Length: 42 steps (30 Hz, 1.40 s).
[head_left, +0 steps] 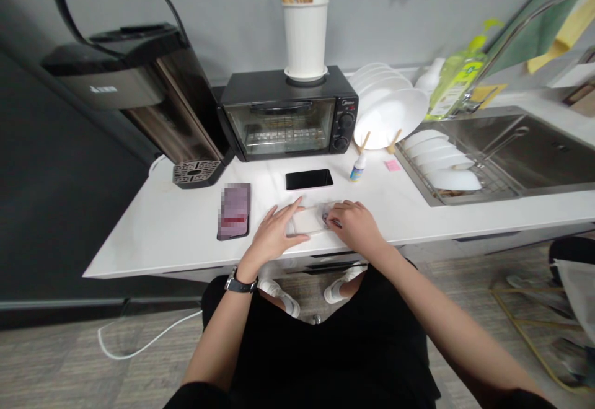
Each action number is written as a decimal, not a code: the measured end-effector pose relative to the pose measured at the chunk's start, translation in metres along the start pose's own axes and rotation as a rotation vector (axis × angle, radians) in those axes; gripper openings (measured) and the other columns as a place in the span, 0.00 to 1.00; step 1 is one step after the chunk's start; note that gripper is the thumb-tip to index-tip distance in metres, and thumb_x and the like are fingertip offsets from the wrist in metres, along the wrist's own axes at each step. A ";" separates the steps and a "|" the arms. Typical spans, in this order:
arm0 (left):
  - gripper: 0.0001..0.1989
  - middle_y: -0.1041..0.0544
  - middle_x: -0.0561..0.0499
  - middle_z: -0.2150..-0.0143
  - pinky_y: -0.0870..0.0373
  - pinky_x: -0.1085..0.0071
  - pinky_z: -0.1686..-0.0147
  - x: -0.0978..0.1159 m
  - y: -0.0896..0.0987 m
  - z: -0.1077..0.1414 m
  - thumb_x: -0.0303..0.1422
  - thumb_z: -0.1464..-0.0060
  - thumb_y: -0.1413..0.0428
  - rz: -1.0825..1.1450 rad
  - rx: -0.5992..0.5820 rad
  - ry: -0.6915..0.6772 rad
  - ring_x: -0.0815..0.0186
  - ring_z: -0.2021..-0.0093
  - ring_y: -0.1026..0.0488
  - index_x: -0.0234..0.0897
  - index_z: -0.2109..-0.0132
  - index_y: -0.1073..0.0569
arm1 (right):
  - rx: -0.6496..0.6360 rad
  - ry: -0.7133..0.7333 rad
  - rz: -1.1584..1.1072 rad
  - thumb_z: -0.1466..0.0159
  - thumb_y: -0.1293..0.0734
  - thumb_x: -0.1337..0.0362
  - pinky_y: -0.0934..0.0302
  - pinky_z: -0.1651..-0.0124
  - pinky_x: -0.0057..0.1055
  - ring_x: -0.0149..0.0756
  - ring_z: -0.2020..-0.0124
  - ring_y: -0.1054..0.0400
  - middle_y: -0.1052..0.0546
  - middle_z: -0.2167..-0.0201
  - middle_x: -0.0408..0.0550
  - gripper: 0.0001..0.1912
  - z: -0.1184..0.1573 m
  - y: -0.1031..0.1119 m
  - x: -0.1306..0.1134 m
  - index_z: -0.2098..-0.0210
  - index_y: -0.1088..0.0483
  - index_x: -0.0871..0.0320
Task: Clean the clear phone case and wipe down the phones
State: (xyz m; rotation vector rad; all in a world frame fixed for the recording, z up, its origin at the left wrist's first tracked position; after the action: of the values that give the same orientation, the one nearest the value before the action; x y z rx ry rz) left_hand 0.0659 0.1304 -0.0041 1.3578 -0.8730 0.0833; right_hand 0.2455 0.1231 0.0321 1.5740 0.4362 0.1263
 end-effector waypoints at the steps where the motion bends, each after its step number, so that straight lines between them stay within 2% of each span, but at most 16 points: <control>1: 0.51 0.27 0.46 0.19 0.56 0.44 0.13 0.001 0.000 0.000 0.46 0.32 0.34 0.002 -0.004 0.000 0.53 0.17 0.34 0.51 0.13 0.51 | 0.018 -0.044 0.041 0.23 0.30 0.69 0.43 0.49 0.39 0.47 0.48 0.23 0.12 0.55 0.52 0.10 0.004 0.003 0.011 0.60 0.15 0.57; 5: 0.51 0.26 0.47 0.20 0.56 0.43 0.13 0.000 0.000 -0.001 0.47 0.31 0.34 -0.006 -0.017 0.006 0.53 0.18 0.33 0.54 0.13 0.51 | 0.105 -0.139 0.151 0.23 0.32 0.69 0.44 0.50 0.40 0.48 0.50 0.25 0.12 0.56 0.54 0.12 0.015 0.010 0.032 0.59 0.15 0.58; 8: 0.51 0.26 0.48 0.20 0.57 0.44 0.13 -0.001 0.000 -0.002 0.47 0.31 0.34 -0.011 -0.019 0.003 0.53 0.17 0.33 0.55 0.12 0.52 | 0.160 -0.163 0.171 0.23 0.34 0.70 0.45 0.50 0.41 0.50 0.49 0.27 0.13 0.55 0.58 0.13 0.007 0.009 0.031 0.56 0.16 0.60; 11: 0.52 0.26 0.47 0.20 0.57 0.44 0.13 -0.002 0.000 -0.003 0.46 0.32 0.33 0.000 -0.024 0.004 0.53 0.17 0.34 0.54 0.12 0.52 | 0.158 -0.169 0.129 0.22 0.35 0.70 0.44 0.49 0.41 0.51 0.48 0.27 0.13 0.53 0.59 0.13 -0.012 0.003 0.024 0.54 0.15 0.62; 14: 0.53 0.26 0.48 0.20 0.56 0.45 0.13 -0.004 0.001 -0.004 0.45 0.32 0.32 0.015 -0.019 0.014 0.55 0.18 0.33 0.54 0.12 0.52 | 0.123 -0.102 0.057 0.22 0.34 0.70 0.42 0.47 0.41 0.51 0.46 0.27 0.13 0.52 0.59 0.13 -0.032 -0.008 0.000 0.55 0.15 0.61; 19: 0.53 0.32 0.44 0.16 0.53 0.47 0.14 -0.009 0.000 -0.004 0.43 0.33 0.32 0.008 0.008 0.015 0.53 0.18 0.33 0.50 0.12 0.51 | 0.069 0.115 -0.145 0.22 0.32 0.69 0.40 0.43 0.41 0.48 0.45 0.26 0.13 0.49 0.54 0.10 -0.046 -0.025 -0.060 0.51 0.16 0.59; 21: 0.53 0.34 0.43 0.15 0.51 0.48 0.14 -0.009 0.000 -0.004 0.41 0.34 0.31 0.001 0.021 0.005 0.52 0.18 0.32 0.48 0.13 0.50 | 0.056 0.168 -0.216 0.24 0.30 0.70 0.39 0.43 0.40 0.47 0.46 0.25 0.13 0.49 0.53 0.08 -0.044 -0.027 -0.072 0.53 0.16 0.58; 23: 0.53 0.31 0.43 0.17 0.50 0.47 0.14 -0.007 0.000 -0.004 0.40 0.35 0.31 0.001 0.030 -0.007 0.52 0.19 0.31 0.48 0.13 0.50 | 0.028 0.200 -0.273 0.25 0.29 0.71 0.39 0.44 0.38 0.45 0.47 0.24 0.12 0.51 0.51 0.07 -0.039 -0.027 -0.076 0.57 0.17 0.57; 27: 0.54 0.25 0.44 0.22 0.50 0.45 0.14 -0.002 -0.001 -0.001 0.43 0.35 0.30 -0.008 0.021 -0.005 0.51 0.21 0.29 0.49 0.13 0.50 | -0.017 0.185 -0.279 0.25 0.29 0.71 0.39 0.44 0.37 0.43 0.48 0.22 0.12 0.57 0.47 0.09 -0.022 -0.021 -0.060 0.61 0.18 0.55; 36: 0.53 0.26 0.47 0.20 0.53 0.43 0.14 0.001 0.000 0.000 0.45 0.33 0.31 -0.014 0.002 -0.002 0.51 0.18 0.32 0.54 0.12 0.52 | 0.098 -0.186 0.131 0.25 0.30 0.70 0.40 0.50 0.40 0.47 0.50 0.23 0.13 0.56 0.54 0.09 0.012 0.008 0.028 0.59 0.17 0.57; 39: 0.53 0.26 0.47 0.20 0.55 0.43 0.14 0.000 0.000 -0.002 0.45 0.33 0.31 0.000 -0.015 0.014 0.52 0.17 0.34 0.53 0.12 0.52 | 0.111 -0.219 0.162 0.23 0.31 0.69 0.41 0.50 0.42 0.49 0.49 0.24 0.13 0.54 0.57 0.09 0.013 0.007 0.036 0.57 0.17 0.59; 42: 0.53 0.26 0.48 0.20 0.57 0.44 0.13 0.000 0.001 -0.003 0.44 0.32 0.31 0.012 -0.018 0.018 0.53 0.17 0.34 0.53 0.12 0.52 | 0.127 -0.229 0.145 0.23 0.32 0.69 0.40 0.49 0.41 0.50 0.49 0.24 0.14 0.53 0.59 0.09 0.001 0.004 0.033 0.54 0.17 0.61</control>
State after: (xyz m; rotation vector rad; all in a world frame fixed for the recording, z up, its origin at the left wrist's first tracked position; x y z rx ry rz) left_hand 0.0671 0.1331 -0.0034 1.3332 -0.8645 0.0965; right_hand 0.2769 0.1339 0.0298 1.7224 0.1532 0.0283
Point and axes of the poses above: each hand's wrist, its own z-axis away from the middle knuckle, its own y-axis out of the back of the hand, x = y × z, the point moved 10 cm from there along -z, towards the middle knuckle
